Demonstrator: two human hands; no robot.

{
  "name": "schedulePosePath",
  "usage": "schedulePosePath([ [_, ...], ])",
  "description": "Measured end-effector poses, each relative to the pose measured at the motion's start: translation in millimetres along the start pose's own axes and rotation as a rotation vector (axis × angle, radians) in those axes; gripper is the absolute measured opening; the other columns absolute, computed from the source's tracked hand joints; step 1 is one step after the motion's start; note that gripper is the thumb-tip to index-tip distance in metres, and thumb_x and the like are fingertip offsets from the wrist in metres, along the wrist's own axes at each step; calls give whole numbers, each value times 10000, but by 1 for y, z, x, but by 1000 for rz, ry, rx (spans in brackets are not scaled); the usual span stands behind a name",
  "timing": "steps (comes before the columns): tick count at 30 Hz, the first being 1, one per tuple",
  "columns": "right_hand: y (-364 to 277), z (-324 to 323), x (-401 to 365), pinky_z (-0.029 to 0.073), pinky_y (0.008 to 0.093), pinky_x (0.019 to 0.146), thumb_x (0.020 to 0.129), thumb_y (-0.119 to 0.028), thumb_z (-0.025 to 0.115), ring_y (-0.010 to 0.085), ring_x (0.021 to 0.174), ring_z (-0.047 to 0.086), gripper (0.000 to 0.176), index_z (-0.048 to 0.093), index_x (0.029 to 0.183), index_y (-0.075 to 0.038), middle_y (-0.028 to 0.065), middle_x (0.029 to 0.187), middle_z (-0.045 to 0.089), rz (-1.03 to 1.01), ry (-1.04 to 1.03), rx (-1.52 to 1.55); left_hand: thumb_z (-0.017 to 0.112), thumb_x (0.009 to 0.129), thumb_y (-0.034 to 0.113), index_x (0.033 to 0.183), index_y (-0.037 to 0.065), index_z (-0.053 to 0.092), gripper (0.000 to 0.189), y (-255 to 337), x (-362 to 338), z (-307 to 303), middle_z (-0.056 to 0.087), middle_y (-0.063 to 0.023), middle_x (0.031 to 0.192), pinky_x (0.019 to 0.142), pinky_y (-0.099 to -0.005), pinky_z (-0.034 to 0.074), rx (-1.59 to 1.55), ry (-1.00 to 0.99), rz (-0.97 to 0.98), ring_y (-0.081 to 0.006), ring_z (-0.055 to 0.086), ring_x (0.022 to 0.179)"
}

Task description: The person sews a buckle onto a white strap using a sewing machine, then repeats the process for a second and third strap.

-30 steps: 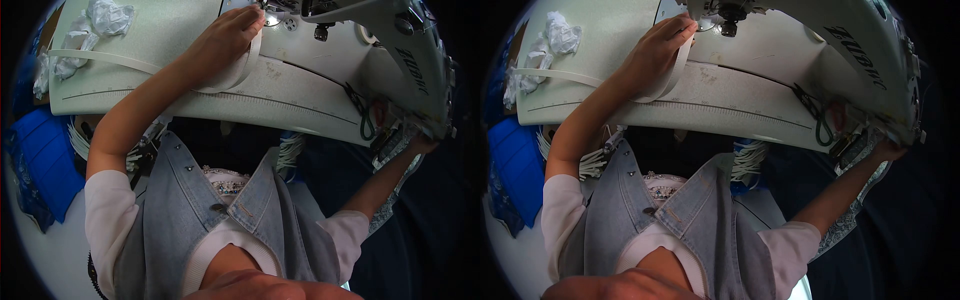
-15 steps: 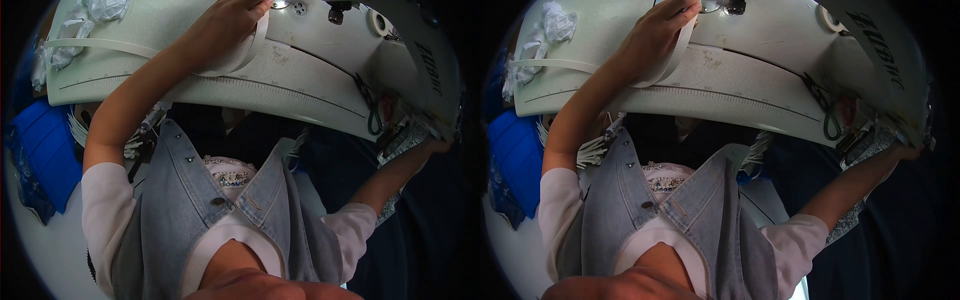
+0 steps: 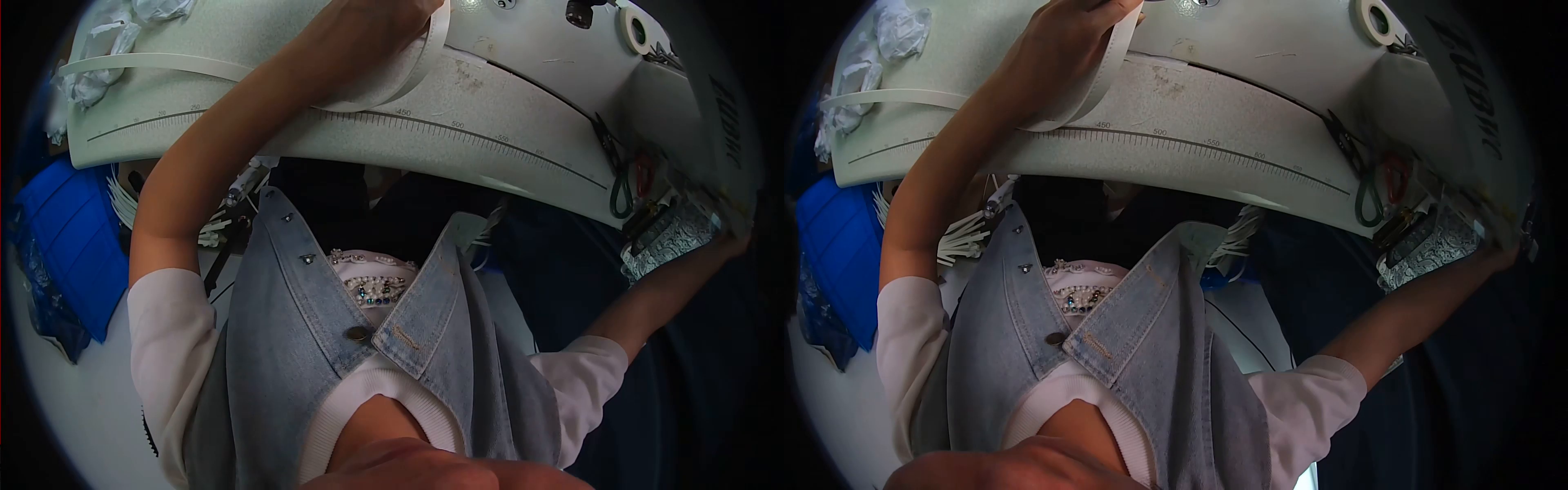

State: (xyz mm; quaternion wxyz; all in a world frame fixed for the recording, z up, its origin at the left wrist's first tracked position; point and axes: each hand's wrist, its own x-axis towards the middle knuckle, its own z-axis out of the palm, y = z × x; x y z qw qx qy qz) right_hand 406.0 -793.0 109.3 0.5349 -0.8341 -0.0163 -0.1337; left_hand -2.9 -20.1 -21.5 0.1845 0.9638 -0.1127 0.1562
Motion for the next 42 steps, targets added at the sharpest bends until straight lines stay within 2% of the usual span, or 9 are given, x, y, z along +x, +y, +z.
schedulePosePath([
  [2,6,-1,-2,490,508,856,834,-289,511,385,975,595,501,545,1150,98,233,1121,589,-62,5,24,566,857,30,1185,14,560,328,0,-1,-1,535,-103,1194,968,-349,455,9,1,6,-265,540,1106],
  [9,-11,26,-27,489,494,855,824,-272,522,371,969,600,462,572,1115,82,219,1116,594,-29,173,30,568,858,34,1179,13,564,322,0,0,-2,536,-102,1192,963,-348,458,1,-14,-3,-265,544,1099],
  [17,-31,30,-36,489,478,855,812,-252,535,356,961,606,418,604,1075,64,204,1110,600,124,210,107,570,859,38,1172,11,568,314,1,2,0,537,-101,1190,957,-348,462,24,-5,6,-265,549,1092],
  [22,-28,50,-48,494,463,844,817,-260,541,338,955,609,412,606,1078,53,193,1104,605,-65,252,54,571,860,40,1168,11,571,310,1,3,-2,537,-100,1188,953,-347,464,19,-3,3,-265,552,1088],
  [28,-22,130,-106,501,445,832,824,-268,549,317,948,614,406,610,1081,40,181,1096,612,-427,395,6,573,860,43,1163,10,574,305,2,3,0,538,-99,1186,948,-347,467,35,-6,-3,-264,556,1082],
  [30,-24,146,-119,503,440,828,826,-271,551,310,946,616,403,611,1082,35,176,1093,614,-464,416,34,573,861,44,1161,10,575,303,2,2,1,538,-99,1186,947,-346,468,41,-1,-9,-264,557,1080],
  [33,-30,123,-115,506,431,822,830,-276,555,300,942,618,400,613,1083,29,170,1089,618,-340,384,125,574,861,45,1159,9,576,300,2,4,2,539,-99,1185,944,-346,469,42,-2,-10,-264,559,1078],
  [37,-33,48,-57,511,419,814,834,-281,560,286,937,621,395,615,1085,20,161,1084,622,-76,212,48,577,860,48,1154,8,579,296,4,3,4,541,-98,1181,939,-346,473,41,-26,-30,-265,561,1076],
  [42,-7,38,-34,516,405,803,840,-289,566,268,931,625,390,618,1087,8,150,1078,628,-211,184,-57,617,814,22,1147,-45,561,345,-15,-7,19,519,-119,1191,976,-347,459,-12,65,33,-273,530,1123],
])
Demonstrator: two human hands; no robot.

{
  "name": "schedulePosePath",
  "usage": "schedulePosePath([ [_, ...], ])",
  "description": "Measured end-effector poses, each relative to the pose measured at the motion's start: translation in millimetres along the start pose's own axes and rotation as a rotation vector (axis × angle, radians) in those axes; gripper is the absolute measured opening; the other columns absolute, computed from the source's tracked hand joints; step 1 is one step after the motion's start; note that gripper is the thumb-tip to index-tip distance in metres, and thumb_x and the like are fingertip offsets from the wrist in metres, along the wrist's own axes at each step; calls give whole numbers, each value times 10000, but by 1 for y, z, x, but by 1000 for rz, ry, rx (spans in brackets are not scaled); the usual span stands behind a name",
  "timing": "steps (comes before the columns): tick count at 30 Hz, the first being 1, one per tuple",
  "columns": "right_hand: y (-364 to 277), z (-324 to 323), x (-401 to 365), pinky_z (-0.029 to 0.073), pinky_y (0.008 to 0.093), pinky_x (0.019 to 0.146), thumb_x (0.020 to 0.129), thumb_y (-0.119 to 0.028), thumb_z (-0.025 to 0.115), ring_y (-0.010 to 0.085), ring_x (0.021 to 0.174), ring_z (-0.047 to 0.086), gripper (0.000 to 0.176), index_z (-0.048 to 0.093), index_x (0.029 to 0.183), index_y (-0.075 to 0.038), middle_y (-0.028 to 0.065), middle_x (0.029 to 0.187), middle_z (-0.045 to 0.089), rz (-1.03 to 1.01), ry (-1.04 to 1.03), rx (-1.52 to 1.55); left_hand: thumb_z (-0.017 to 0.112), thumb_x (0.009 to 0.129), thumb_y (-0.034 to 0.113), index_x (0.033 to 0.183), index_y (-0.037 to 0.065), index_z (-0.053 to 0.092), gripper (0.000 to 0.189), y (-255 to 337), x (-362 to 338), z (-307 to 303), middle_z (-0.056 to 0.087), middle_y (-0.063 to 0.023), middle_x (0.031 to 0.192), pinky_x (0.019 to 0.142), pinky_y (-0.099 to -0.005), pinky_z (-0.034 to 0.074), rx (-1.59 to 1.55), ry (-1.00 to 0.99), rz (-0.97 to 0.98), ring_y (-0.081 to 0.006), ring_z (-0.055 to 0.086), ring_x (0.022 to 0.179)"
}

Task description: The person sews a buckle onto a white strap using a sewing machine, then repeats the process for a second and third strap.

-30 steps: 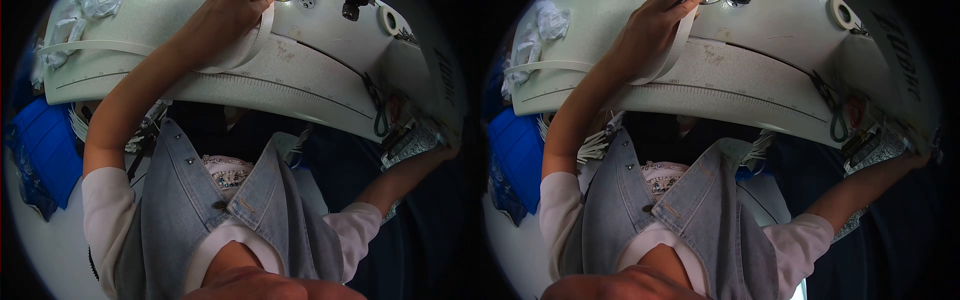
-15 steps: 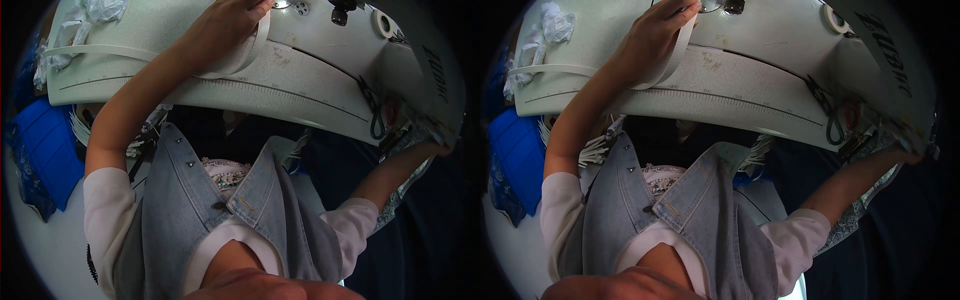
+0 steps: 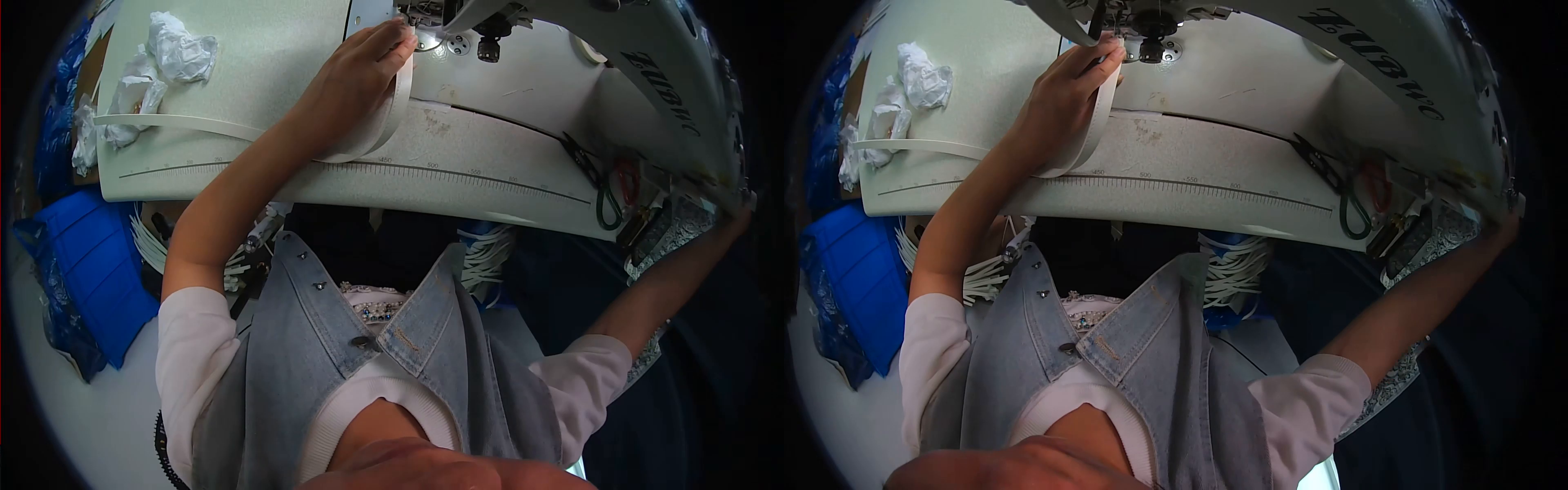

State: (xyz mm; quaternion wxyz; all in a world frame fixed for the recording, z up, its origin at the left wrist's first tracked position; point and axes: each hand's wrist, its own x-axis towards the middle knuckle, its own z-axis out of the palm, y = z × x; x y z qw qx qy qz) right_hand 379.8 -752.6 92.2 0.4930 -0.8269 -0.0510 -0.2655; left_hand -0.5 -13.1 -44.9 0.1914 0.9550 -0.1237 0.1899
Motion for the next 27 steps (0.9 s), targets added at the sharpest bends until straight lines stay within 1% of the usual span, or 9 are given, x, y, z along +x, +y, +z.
schedulePosePath([
  [4,16,18,-29,521,393,795,845,-294,571,254,926,628,385,620,1089,-1,142,1072,632,-260,89,-99,625,797,-5,1145,-46,559,357,5,4,-2,518,-128,1192,966,-353,466,-20,-15,-7,-270,540,1100],
  [8,3,42,-61,542,410,757,786,-201,618,251,862,645,335,643,1045,10,157,1005,657,-535,252,-376,627,793,-7,1143,-47,557,359,7,8,-4,518,-132,1187,968,-354,464,-15,2,-2,-272,538,1104],
  [12,-19,72,-87,549,407,737,780,-206,616,241,823,650,340,640,1044,8,125,976,673,-521,355,-180,612,810,14,1127,-47,563,327,2,4,2,522,-122,1169,952,-346,472,-3,3,20,-269,543,1096],
  [15,-44,81,-104,542,412,696,749,-225,638,264,759,656,292,665,936,-3,122,898,687,-422,315,17,597,827,35,1091,-42,578,276,5,4,-9,534,-112,1149,942,-345,476,-58,-59,-2,-261,556,1075],
  [16,-56,74,-115,527,419,652,751,-236,636,277,708,642,241,664,854,-20,132,840,673,-566,339,-542,588,838,46,1063,-40,588,241,6,1,-15,544,-108,1133,938,-346,477,-109,-133,-11,-256,564,1063],
  [17,-65,71,-123,517,409,635,763,-229,622,269,692,630,224,649,835,-19,128,818,658,-609,418,-677,588,838,46,1063,-40,588,241,8,-4,-17,544,-108,1133,938,-346,477,-109,-135,-15,-256,564,1063],
  [19,-88,76,-149,497,389,603,787,-216,595,254,661,607,202,621,799,-16,121,775,627,-628,572,-580,584,841,52,983,-38,606,169,11,-12,-19,568,-107,1092,938,-350,476,-12,-99,129,-247,578,1041],
  [21,-115,88,-181,476,369,571,811,-203,569,238,630,584,197,592,762,-14,115,732,596,-661,646,-480,579,844,55,961,-39,610,153,7,-12,-13,575,-110,1080,941,-350,476,8,-62,150,-243,578,1044],
  [27,-179,147,-250,416,310,474,883,-164,488,192,536,513,281,506,651,-6,94,602,503,-757,502,-272,566,855,57,961,-43,616,153,-2,8,-13,576,-115,1093,962,-353,470,32,-57,130,-243,574,1060],
])
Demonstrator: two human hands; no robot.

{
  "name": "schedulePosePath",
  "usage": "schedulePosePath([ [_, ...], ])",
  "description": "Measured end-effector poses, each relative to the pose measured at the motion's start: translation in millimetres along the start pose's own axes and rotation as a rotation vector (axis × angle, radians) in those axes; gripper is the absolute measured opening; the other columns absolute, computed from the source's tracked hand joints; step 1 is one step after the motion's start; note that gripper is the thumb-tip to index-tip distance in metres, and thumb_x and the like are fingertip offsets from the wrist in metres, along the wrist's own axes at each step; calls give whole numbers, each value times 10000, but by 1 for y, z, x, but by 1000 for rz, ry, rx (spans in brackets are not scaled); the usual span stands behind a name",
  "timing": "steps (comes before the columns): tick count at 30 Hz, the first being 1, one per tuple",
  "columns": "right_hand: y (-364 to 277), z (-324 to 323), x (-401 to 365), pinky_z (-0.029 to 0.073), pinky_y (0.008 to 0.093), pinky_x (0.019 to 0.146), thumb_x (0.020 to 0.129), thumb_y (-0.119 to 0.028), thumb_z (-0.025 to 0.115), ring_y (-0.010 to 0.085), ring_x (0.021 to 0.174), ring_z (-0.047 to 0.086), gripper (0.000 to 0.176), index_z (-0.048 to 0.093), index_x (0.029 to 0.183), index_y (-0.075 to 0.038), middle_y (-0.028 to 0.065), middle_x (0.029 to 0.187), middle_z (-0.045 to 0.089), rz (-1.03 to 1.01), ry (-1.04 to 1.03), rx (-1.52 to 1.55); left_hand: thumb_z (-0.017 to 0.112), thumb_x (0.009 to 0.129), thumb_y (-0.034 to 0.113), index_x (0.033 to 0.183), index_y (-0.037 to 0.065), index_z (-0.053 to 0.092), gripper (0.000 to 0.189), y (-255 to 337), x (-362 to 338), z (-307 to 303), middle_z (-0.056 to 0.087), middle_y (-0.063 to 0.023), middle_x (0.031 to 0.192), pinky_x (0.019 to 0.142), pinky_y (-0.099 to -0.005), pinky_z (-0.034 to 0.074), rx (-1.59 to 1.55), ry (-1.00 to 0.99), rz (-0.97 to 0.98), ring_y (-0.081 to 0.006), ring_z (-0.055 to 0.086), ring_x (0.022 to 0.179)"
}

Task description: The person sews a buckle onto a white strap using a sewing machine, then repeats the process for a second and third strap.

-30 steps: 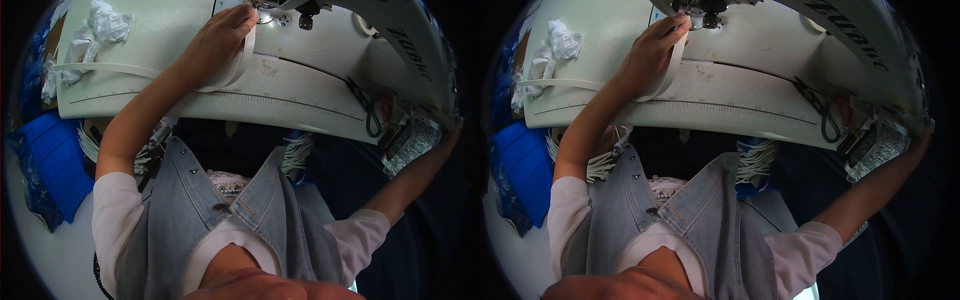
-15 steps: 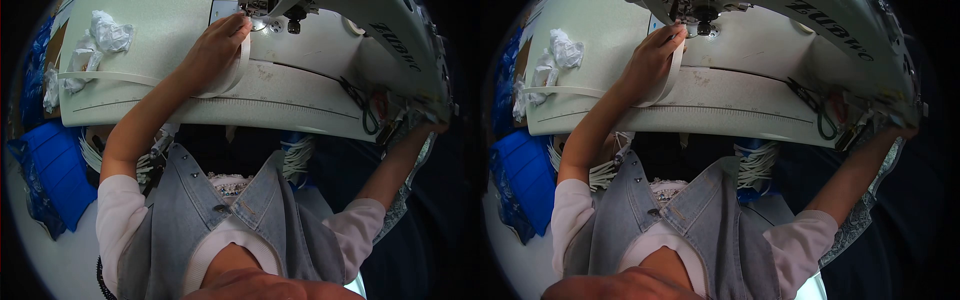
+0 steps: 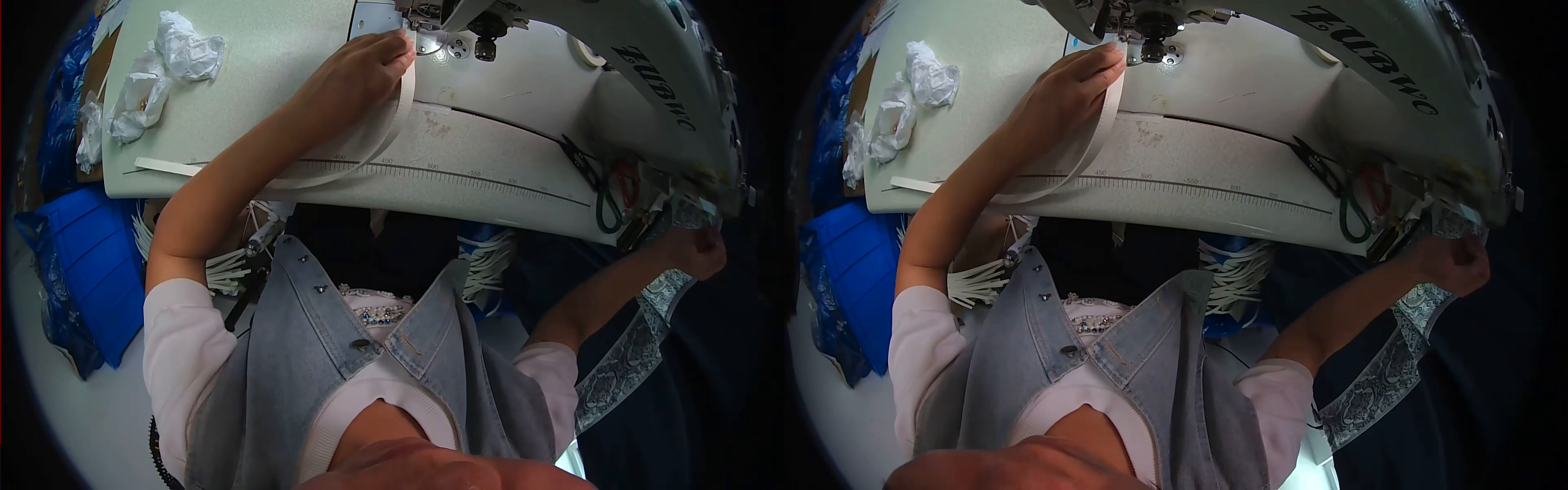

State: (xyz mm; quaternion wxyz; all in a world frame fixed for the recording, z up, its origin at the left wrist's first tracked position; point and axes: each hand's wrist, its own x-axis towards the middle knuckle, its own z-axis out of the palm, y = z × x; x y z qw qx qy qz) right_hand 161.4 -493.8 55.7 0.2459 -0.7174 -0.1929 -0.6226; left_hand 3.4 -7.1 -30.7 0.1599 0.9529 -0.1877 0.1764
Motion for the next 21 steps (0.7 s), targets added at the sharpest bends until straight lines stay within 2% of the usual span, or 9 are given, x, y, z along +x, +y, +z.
schedulePosePath([
  [1,-20,6,-2,403,284,476,897,-158,449,184,538,503,275,475,654,-31,97,639,500,94,-2,326,561,861,56,972,-46,613,160,-1,2,0,573,-114,1106,969,-355,467,-3,-19,-12,-244,572,1065],
  [4,-61,14,-9,426,286,514,901,-164,447,171,563,488,258,464,689,-19,85,651,496,171,-61,553,560,866,61,962,-58,606,159,3,0,4,566,-107,1077,952,-357,478,38,50,-14,-239,584,1020],
  [7,-92,19,-20,446,313,556,892,-106,474,194,576,493,220,491,708,12,91,660,498,102,-161,637,548,877,67,956,-67,597,163,5,4,1,556,-100,1025,936,-358,491,7,19,-59,-227,592,968],
  [11,-147,31,-34,406,312,551,873,-150,501,212,594,494,263,462,668,10,107,654,507,52,-254,581,539,882,68,960,-62,591,161,-2,5,5,548,-94,966,922,-358,498,-33,37,-82,-217,594,927],
  [14,-186,38,-44,409,318,539,765,-74,599,238,596,505,182,497,646,17,121,643,517,27,-520,725,543,881,81,1000,-25,601,170,-3,-2,-7,558,-93,979,928,-356,493,-100,-72,-42,-225,594,958],
  [16,-211,43,-51,407,311,533,682,-33,657,240,588,506,155,513,629,-10,101,641,522,-10,-755,766,605,808,45,1092,67,609,286,-2,-15,-13,555,-80,1113,984,-356,459,-75,-160,70,-259,535,1148],
  [17,-223,49,-57,406,305,530,645,-23,682,238,584,505,167,517,621,-32,80,639,522,-47,-856,758,605,808,45,1092,67,609,286,-1,-22,-14,555,-80,1113,984,-356,459,-78,-158,69,-259,535,1148],
  [19,-242,55,-63,415,302,530,613,-42,720,220,592,519,183,538,626,-60,48,637,528,-127,-967,769,590,798,44,1097,66,615,300,5,-33,-18,562,-81,1170,994,-362,451,-90,-184,143,-258,523,1170],
  [21,-253,58,-74,424,305,545,623,-59,723,214,608,528,177,548,634,-70,42,642,532,-91,-1017,807,585,796,48,1107,67,614,313,3,-31,-14,560,-83,1189,996,-360,448,-70,-161,140,-262,523,1168],
])
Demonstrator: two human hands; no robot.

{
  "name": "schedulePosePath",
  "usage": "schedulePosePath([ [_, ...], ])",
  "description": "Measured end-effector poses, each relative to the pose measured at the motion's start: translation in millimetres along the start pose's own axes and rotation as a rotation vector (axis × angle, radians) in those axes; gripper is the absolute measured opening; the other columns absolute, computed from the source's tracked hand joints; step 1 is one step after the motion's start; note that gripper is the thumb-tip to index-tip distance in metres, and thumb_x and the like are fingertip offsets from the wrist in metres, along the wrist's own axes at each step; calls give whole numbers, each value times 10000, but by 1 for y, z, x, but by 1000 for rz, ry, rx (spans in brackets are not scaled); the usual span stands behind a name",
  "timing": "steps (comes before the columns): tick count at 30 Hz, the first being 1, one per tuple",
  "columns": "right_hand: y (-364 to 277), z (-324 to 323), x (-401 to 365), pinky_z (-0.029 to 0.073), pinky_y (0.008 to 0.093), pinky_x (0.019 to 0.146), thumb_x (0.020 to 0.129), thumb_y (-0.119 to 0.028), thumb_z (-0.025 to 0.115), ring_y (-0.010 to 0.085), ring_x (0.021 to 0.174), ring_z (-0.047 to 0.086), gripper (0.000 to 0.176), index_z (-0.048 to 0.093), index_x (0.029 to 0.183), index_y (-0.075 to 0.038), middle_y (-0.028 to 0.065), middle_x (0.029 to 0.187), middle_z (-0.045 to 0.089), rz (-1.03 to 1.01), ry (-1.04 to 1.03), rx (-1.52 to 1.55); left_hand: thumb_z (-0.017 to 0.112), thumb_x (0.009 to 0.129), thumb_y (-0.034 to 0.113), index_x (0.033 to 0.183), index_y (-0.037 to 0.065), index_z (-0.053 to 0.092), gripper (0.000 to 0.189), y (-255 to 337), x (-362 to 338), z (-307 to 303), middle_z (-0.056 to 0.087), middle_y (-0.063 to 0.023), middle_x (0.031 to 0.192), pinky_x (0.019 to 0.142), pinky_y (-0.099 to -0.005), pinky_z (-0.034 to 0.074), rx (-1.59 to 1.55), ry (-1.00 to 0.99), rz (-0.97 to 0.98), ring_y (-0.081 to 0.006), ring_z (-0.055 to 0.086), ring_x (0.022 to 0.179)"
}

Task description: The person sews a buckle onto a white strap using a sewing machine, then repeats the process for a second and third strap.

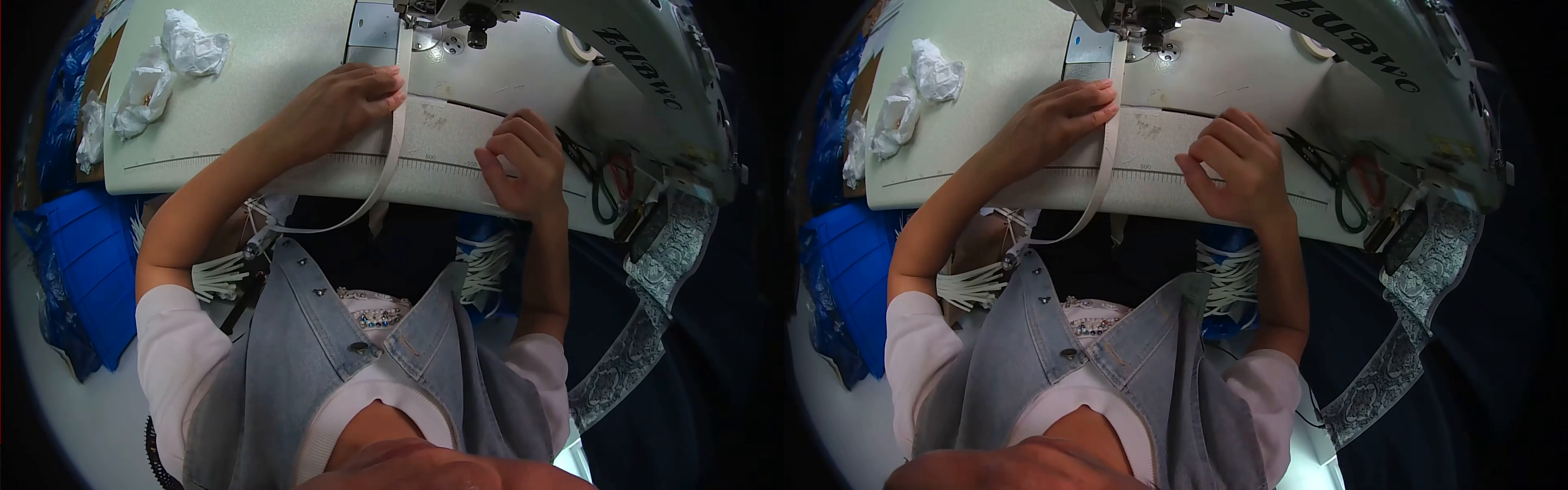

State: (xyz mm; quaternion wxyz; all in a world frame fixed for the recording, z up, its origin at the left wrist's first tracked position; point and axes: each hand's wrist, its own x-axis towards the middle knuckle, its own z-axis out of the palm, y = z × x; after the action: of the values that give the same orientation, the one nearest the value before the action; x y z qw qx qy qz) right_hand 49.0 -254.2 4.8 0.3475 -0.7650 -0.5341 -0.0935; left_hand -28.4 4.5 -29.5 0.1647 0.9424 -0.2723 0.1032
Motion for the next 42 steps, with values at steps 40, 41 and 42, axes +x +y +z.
schedulePosePath([
  [40,22,58,44,438,366,812,764,-169,659,213,897,566,203,692,960,-124,40,1093,635,17,-231,61,667,777,248,1053,93,648,317,-137,89,30,644,-77,1009,884,-373,455,-247,221,-410,-236,603,1000],
  [41,22,59,44,438,366,812,764,-169,659,213,897,566,203,692,960,-124,40,1093,635,-2,-228,43,668,768,269,1052,91,643,336,-154,102,40,643,-80,1008,878,-378,454,-309,206,-480,-243,602,997],
  [42,21,60,43,429,368,819,761,-169,667,215,908,559,193,690,948,-125,26,1090,627,14,-213,66,670,760,290,1052,88,638,357,-171,115,51,641,-83,1007,872,-382,452,-370,187,-542,-249,602,995],
])
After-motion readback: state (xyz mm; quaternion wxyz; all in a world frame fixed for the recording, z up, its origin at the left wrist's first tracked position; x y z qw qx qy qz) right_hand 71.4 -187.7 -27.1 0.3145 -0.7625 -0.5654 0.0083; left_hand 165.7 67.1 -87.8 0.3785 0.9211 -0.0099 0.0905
